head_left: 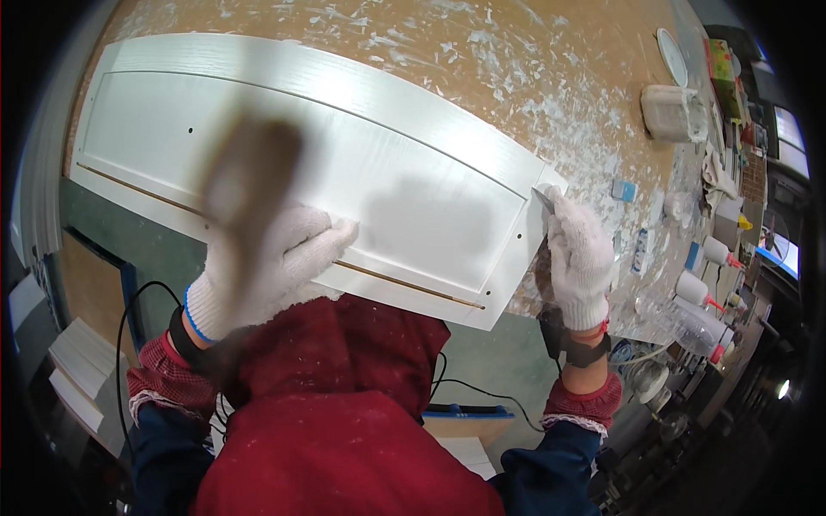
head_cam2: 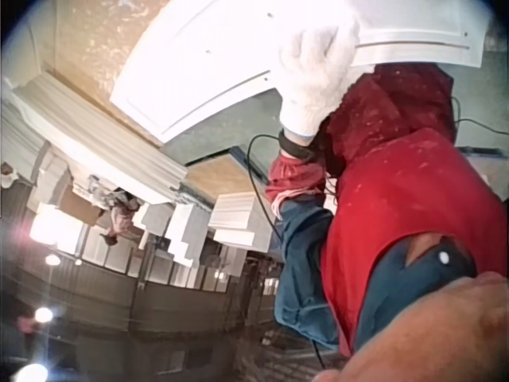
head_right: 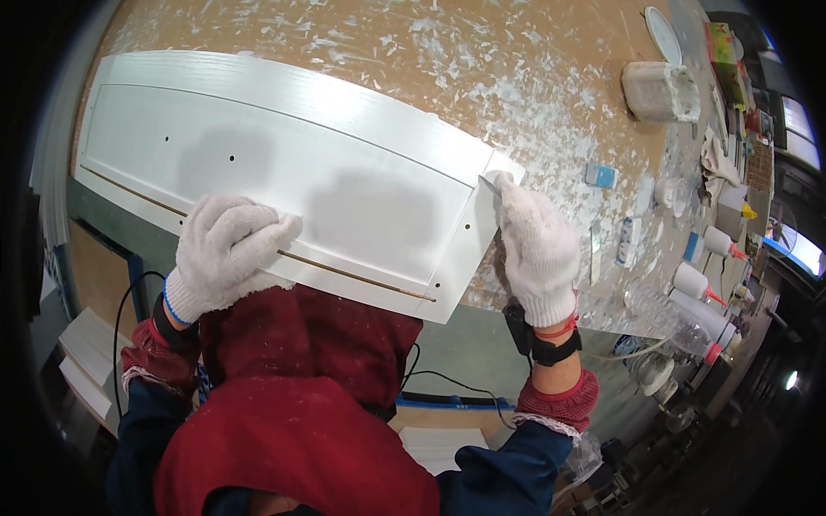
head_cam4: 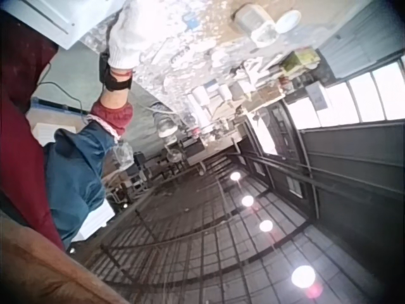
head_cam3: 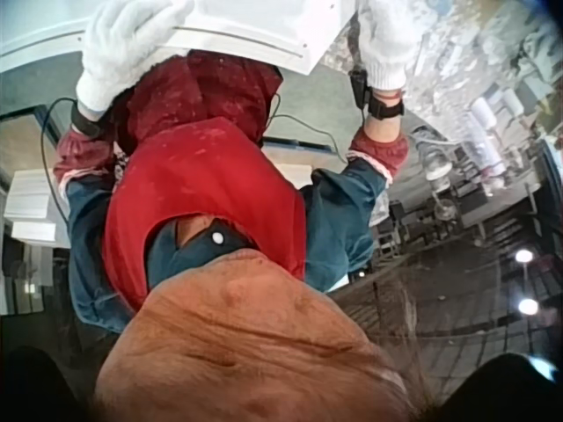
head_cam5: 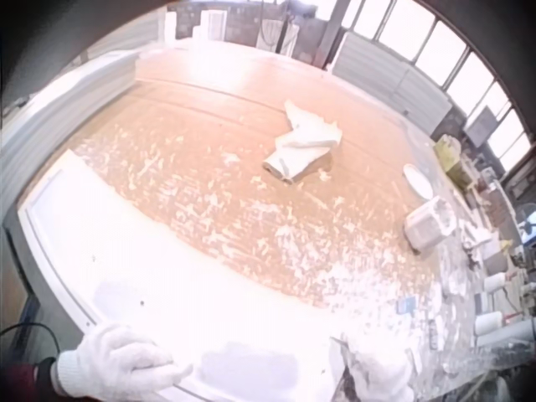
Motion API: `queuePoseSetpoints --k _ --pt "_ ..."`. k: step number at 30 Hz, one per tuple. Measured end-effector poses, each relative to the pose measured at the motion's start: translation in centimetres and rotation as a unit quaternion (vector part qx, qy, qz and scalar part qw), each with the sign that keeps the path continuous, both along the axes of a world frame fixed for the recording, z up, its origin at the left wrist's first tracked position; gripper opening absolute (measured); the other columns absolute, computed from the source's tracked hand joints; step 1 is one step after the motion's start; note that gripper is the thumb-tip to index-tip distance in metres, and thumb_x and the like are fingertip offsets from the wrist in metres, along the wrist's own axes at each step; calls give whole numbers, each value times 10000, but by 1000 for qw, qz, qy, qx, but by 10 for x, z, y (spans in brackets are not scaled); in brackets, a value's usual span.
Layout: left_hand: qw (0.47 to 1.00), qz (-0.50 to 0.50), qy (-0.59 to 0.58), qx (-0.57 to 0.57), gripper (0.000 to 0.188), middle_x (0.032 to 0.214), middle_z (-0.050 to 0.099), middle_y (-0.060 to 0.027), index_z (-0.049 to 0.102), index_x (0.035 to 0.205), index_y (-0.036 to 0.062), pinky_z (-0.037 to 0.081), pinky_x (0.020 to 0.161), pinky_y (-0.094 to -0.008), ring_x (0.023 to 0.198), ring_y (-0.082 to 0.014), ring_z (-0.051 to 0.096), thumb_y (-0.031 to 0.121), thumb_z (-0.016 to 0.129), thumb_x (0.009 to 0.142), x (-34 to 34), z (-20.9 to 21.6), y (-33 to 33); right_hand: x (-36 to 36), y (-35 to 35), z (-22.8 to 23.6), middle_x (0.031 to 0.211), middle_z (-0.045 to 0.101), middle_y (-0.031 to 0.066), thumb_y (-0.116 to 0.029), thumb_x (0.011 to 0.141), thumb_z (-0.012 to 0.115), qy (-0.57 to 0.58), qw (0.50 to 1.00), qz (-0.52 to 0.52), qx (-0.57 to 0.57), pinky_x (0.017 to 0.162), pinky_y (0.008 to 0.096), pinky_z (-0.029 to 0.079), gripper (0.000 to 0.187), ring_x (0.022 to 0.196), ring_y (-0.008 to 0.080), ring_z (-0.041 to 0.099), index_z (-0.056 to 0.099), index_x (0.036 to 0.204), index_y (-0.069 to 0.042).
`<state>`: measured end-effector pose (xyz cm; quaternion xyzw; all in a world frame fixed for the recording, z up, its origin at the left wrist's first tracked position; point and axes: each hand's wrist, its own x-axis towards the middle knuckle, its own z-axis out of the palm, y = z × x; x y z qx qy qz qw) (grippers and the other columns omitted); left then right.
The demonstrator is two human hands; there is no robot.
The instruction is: Applying filler to the joints of a white furniture panel and cleaning off the excess with a cloth and a scraper.
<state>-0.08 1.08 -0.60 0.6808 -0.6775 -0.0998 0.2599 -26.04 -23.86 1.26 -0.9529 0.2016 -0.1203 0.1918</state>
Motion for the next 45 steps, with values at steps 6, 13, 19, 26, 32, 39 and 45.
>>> queuePoseSetpoints --k 6,13,19,26,32,39,45 --pt "1000 9 23 17 523 945 579 -13 672 1091 136 449 715 -370 844 -226 576 568 556 820 0 -2 1 5 -2 6 867 620 109 47 764 575 23 1000 11 18 661 369 493 517 754 291 616 585 1265 -81" --pt "998 26 39 36 535 953 583 -13 675 1086 139 444 723 -371 849 -226 576 584 553 813 -2 -3 5 7 -5 8 892 630 113 27 770 567 22 999 35 10 669 370 498 485 763 293 623 601 1241 -80" --pt "998 28 50 26 539 948 582 -13 675 1083 134 444 709 -370 843 -227 575 585 549 816 -2 -2 3 1 -4 0 900 635 120 41 769 572 -6 1000 12 16 674 364 500 479 767 293 625 612 1230 -82" --pt "999 13 22 29 534 946 579 -14 675 1073 130 446 708 -374 838 -225 573 582 547 819 1 -2 3 8 -3 12 862 626 126 105 773 559 37 999 25 23 681 328 493 434 754 263 617 628 1185 -10" --pt "998 28 44 20 530 947 580 -13 675 1077 133 448 714 -375 842 -224 575 578 549 819 -2 -4 4 6 -6 10 883 624 115 49 741 571 30 998 46 0 668 367 496 507 775 292 621 605 1230 -84" --pt "997 34 62 38 533 947 580 -16 673 1089 134 450 720 -376 846 -227 578 577 555 816 -2 -3 4 3 -3 3 889 628 109 34 759 577 28 999 14 -35 666 362 492 503 771 300 618 603 1244 -96" --pt "998 23 49 15 537 940 577 -16 674 1089 140 449 718 -374 846 -227 577 586 561 811 -2 -4 3 9 -4 11 885 635 100 23 773 574 47 998 27 -18 655 356 496 466 753 281 623 609 1224 -92"
